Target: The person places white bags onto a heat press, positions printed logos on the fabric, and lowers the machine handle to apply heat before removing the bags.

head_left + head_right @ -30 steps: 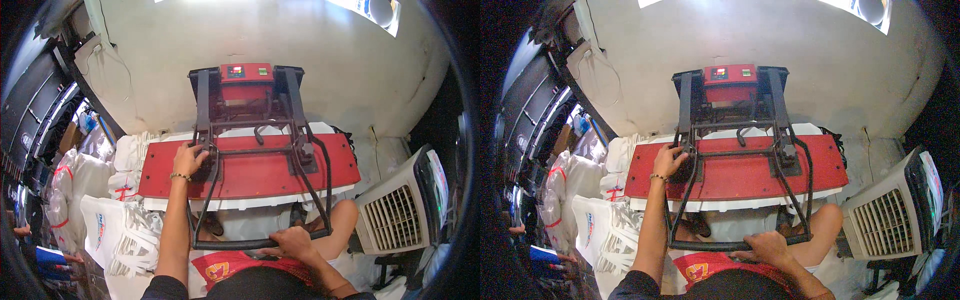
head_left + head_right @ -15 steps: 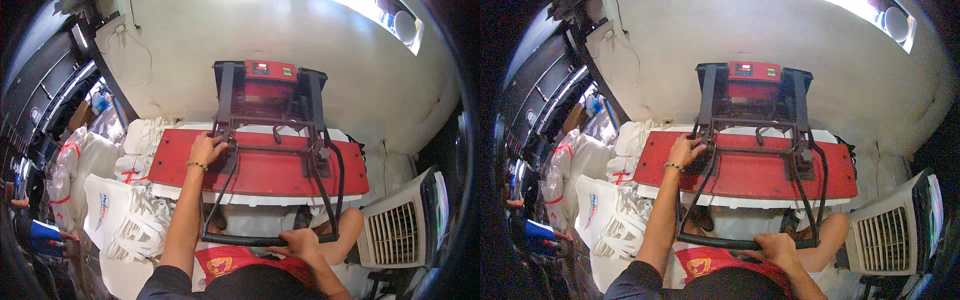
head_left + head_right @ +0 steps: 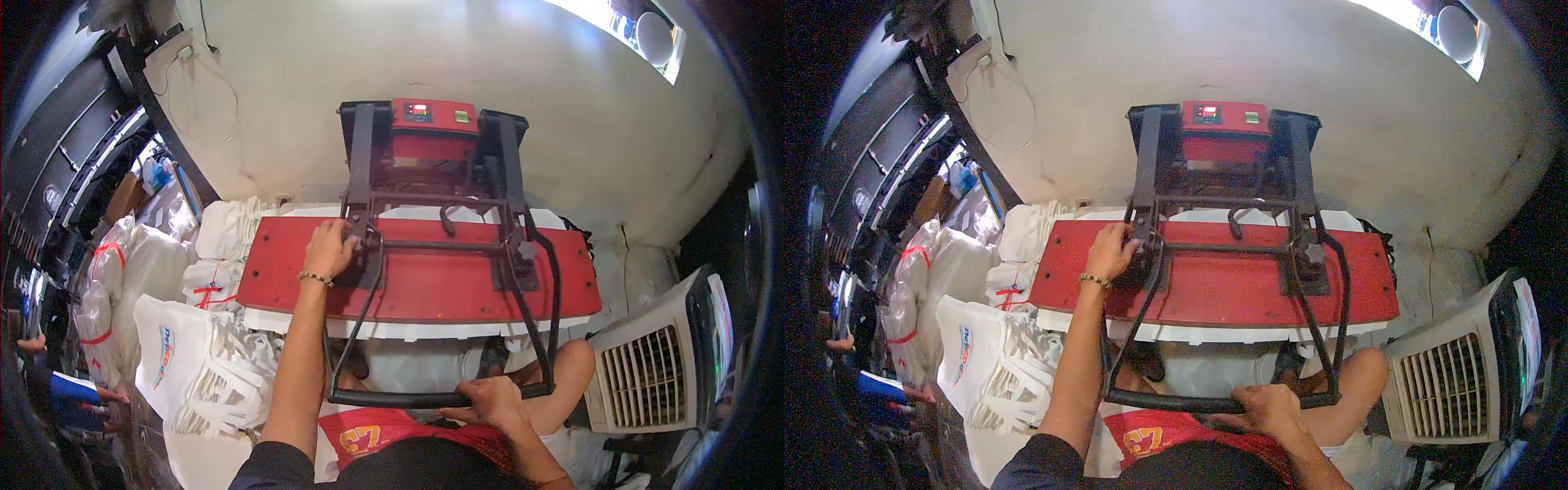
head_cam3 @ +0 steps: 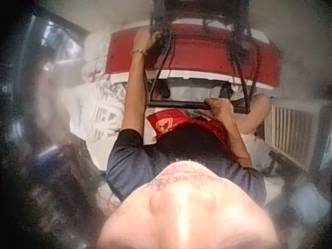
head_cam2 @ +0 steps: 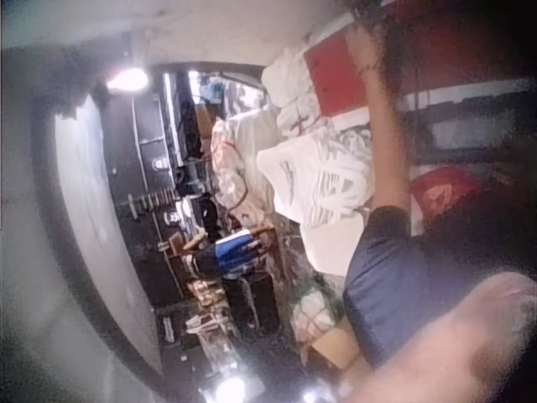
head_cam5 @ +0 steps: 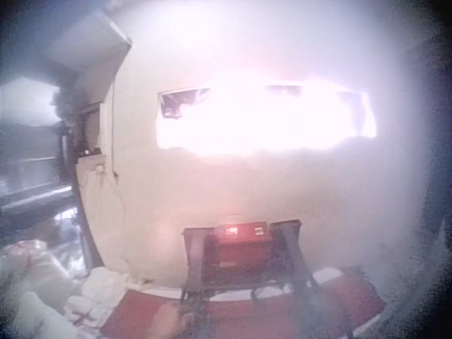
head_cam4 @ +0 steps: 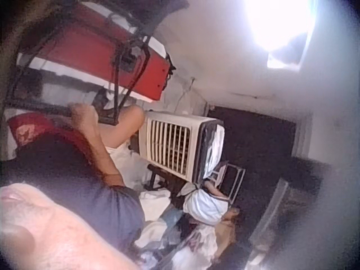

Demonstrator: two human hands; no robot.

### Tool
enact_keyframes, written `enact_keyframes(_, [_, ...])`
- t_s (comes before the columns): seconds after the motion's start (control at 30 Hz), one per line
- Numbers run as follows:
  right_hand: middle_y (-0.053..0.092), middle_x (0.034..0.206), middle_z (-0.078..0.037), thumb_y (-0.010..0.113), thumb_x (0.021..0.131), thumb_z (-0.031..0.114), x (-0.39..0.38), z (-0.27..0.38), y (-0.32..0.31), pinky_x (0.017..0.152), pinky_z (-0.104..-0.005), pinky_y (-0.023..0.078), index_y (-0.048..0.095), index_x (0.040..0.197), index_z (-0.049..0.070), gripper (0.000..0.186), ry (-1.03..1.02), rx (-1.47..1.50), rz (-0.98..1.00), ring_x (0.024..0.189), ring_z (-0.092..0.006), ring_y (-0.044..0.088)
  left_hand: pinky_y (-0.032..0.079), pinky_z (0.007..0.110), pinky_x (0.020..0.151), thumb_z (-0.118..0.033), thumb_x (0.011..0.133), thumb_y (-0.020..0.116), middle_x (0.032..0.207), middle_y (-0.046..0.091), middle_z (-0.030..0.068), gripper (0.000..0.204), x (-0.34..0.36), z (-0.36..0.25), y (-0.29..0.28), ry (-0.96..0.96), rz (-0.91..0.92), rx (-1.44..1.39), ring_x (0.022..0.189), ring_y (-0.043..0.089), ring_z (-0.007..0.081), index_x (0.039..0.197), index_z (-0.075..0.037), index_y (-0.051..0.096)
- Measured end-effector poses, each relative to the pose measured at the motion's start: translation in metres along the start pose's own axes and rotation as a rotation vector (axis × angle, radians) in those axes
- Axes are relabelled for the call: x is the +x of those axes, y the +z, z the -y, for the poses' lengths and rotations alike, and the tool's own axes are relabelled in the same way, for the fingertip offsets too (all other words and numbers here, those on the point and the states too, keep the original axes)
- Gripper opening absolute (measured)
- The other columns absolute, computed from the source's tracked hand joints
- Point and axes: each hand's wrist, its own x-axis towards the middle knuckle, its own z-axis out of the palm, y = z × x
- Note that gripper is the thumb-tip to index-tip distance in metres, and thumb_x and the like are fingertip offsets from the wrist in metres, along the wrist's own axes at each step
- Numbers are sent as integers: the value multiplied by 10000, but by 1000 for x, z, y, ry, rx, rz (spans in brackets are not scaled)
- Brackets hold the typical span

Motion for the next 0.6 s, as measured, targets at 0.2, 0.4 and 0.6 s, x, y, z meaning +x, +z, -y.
enact_keyframes(0.2, [668, 703, -87, 657, 770, 690, -1, 0, 0, 570, -421, 539, 666, 749, 110, 580, -14, -17, -37, 685, -310, 686, 504, 473, 889, -334, 811, 749, 1172, 624, 190, 546, -1, 1, 6, -103, -126, -143, 1089, 601, 377, 1209, -21, 544])
enact_keyframes(0.4, [667, 697, -81, 680, 759, 673, -2, 4, 0, 552, -409, 529, 672, 727, 99, 575, -39, -38, -76, 673, -297, 685, 519, 463, 853, -490, 793, 756, 1066, 671, 229, 708, 14, 25, 0, -255, 145, -85, 1019, 655, 379, 1237, 14, 532])
enact_keyframes(0.6, [653, 636, -127, 637, 745, 742, 2, 16, 2, 538, -434, 529, 651, 675, 87, 658, 23, -93, -54, 613, -335, 674, 518, 403, 811, -467, 729, 834, 992, 714, 182, 671, 20, 29, -2, -307, 249, -352, 887, 696, 276, 1116, 42, 630])
